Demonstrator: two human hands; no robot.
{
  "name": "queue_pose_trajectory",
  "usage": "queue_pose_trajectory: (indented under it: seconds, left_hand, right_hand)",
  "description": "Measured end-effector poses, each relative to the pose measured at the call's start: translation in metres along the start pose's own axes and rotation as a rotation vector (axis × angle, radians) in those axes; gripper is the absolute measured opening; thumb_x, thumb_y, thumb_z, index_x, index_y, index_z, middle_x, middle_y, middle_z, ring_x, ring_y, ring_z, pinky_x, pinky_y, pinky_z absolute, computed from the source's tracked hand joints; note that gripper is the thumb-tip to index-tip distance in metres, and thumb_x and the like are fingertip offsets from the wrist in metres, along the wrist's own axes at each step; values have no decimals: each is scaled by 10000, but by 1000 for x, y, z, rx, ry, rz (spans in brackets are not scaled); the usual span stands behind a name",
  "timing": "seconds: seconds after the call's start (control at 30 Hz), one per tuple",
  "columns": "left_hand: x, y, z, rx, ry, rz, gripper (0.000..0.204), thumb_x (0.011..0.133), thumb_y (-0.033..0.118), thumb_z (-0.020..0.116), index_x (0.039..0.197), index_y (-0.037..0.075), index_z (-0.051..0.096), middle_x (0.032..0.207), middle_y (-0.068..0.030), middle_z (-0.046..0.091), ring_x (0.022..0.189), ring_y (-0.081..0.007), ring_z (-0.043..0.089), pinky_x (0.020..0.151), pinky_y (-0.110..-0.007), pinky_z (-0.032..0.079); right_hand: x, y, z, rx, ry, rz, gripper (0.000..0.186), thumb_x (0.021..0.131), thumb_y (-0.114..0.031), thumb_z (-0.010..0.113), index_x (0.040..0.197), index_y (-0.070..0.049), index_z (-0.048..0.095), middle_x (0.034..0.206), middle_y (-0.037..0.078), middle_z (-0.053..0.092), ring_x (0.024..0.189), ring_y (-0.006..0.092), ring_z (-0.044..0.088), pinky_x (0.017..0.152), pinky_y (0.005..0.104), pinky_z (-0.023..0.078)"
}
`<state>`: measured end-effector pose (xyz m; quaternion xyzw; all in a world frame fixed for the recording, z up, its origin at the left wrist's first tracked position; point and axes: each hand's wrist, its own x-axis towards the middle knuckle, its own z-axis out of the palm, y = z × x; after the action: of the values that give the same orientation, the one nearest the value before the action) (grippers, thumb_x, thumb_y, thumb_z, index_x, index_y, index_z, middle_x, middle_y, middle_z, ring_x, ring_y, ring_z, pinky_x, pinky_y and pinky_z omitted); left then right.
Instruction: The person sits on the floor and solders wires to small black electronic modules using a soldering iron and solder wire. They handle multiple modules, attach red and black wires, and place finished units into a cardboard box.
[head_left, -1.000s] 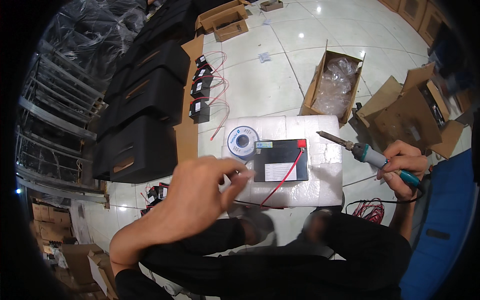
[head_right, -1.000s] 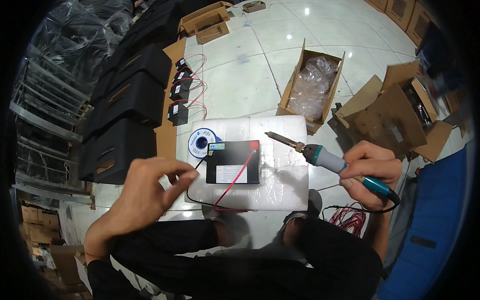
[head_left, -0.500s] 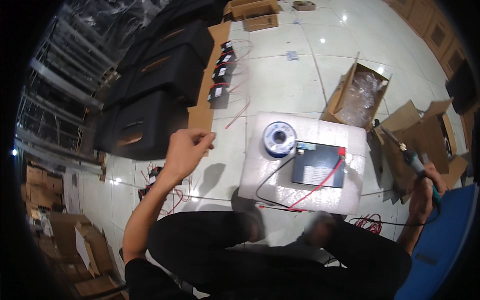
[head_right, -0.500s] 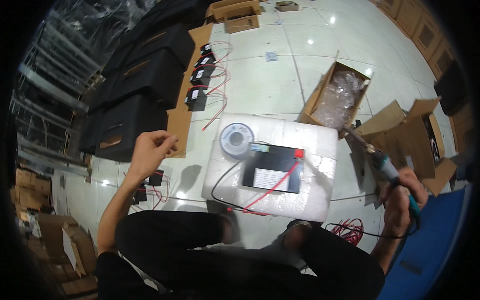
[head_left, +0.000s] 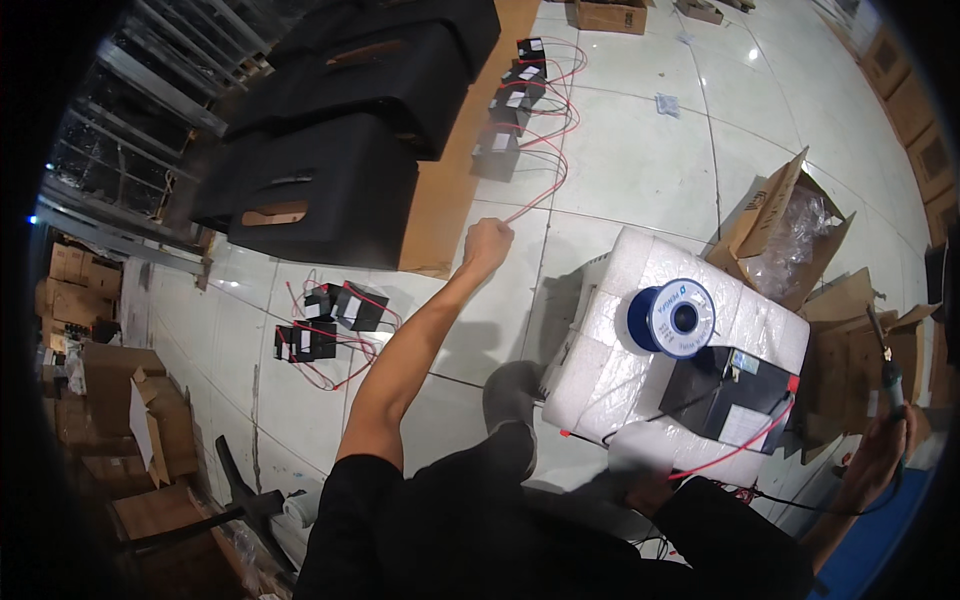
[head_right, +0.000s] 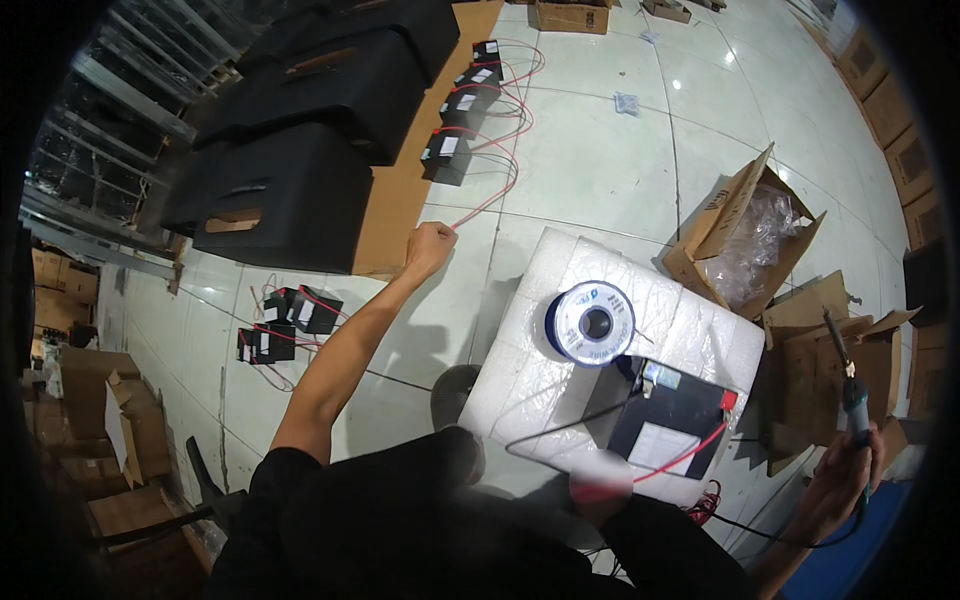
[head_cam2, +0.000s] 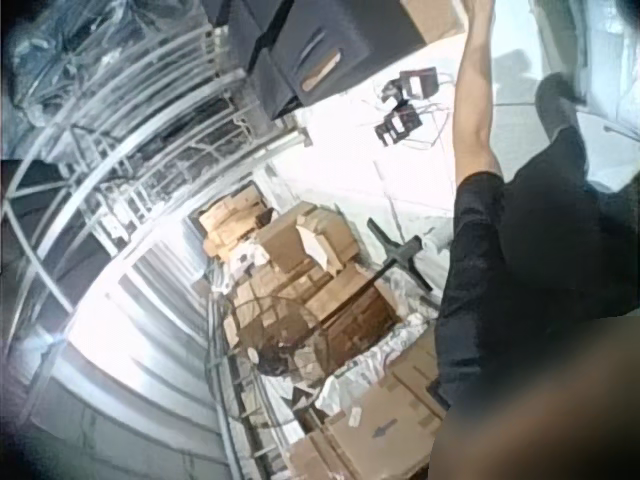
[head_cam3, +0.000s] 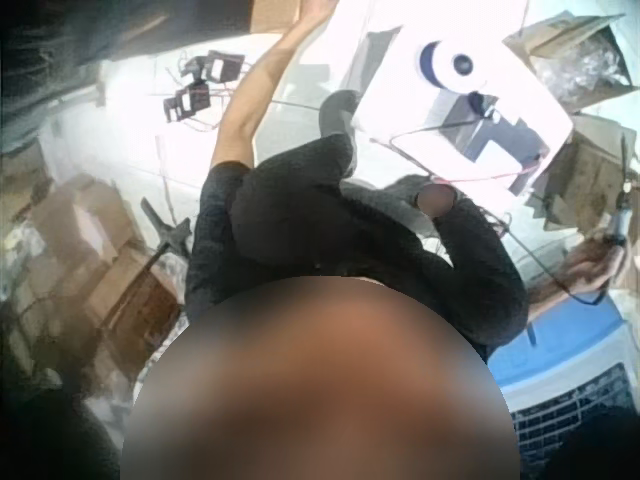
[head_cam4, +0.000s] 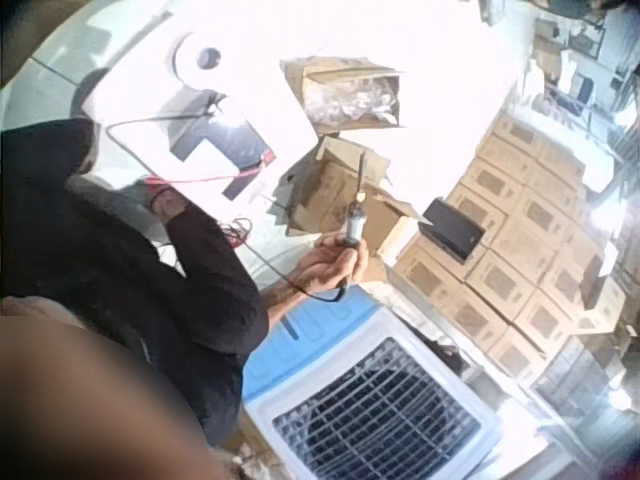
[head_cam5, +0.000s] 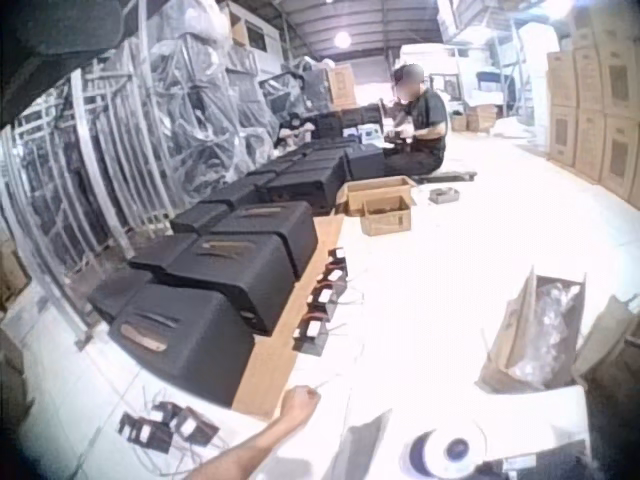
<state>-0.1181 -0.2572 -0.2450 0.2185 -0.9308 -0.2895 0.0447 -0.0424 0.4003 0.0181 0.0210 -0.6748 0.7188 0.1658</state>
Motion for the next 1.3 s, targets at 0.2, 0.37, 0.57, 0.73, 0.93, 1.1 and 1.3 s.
queue_pose_trajectory:
  seconds: [0.2,0.37,0.57,0.73,0.93,1.1,1.3]
  left_hand:
    - [-21,-6,37,-96,-81,44,209,865,190,650,923,21,757,899,-197,738,865,-353,721,790,-429,565]
    - [-48,-37,43,-182,3,-77,170,858,169,652,861,35,756,851,-197,727,804,-364,714,746,-436,574]
    - [-108,-59,45,-248,115,-191,164,868,180,681,931,49,758,858,-161,740,789,-307,730,731,-394,572]
    - [-202,-72,37,-340,182,-152,141,868,126,642,850,1,705,785,-201,691,753,-378,686,705,-440,541]
    - [-293,-51,35,-238,104,-130,180,855,158,690,979,27,699,941,-141,679,973,-348,630,829,-442,502]
    - [-258,-37,35,-195,152,93,159,846,110,687,971,12,691,965,-150,683,976,-358,626,862,-442,504]
    - [-166,16,62,-427,-47,150,165,881,130,663,960,-10,698,882,-179,694,864,-382,664,774,-425,532]
  right_hand:
    - [11,-9,-26,-1125,108,-182,335,1013,-174,541,1252,57,582,1098,182,624,927,251,615,803,331,520]
    - [18,-2,-7,-1329,224,-298,337,1014,-151,536,1243,94,570,1146,200,632,1077,305,601,966,380,464]
    - [9,7,41,-757,303,-302,320,1016,-183,553,1226,57,578,1067,137,609,989,227,570,882,326,443]
    - [1,14,71,-434,308,-217,306,1017,-210,566,1212,26,585,1001,84,589,915,163,544,811,281,426]
    - [-1,0,61,-259,274,-105,290,1019,-242,582,1195,-11,593,921,20,566,827,85,513,727,227,405]
    - [-5,0,59,-203,258,-64,275,1017,-260,599,1171,-32,608,875,-11,554,767,49,492,684,199,394]
    - [-5,2,68,-191,337,-51,262,1008,-262,607,1159,-47,612,855,-17,545,703,48,467,620,194,370]
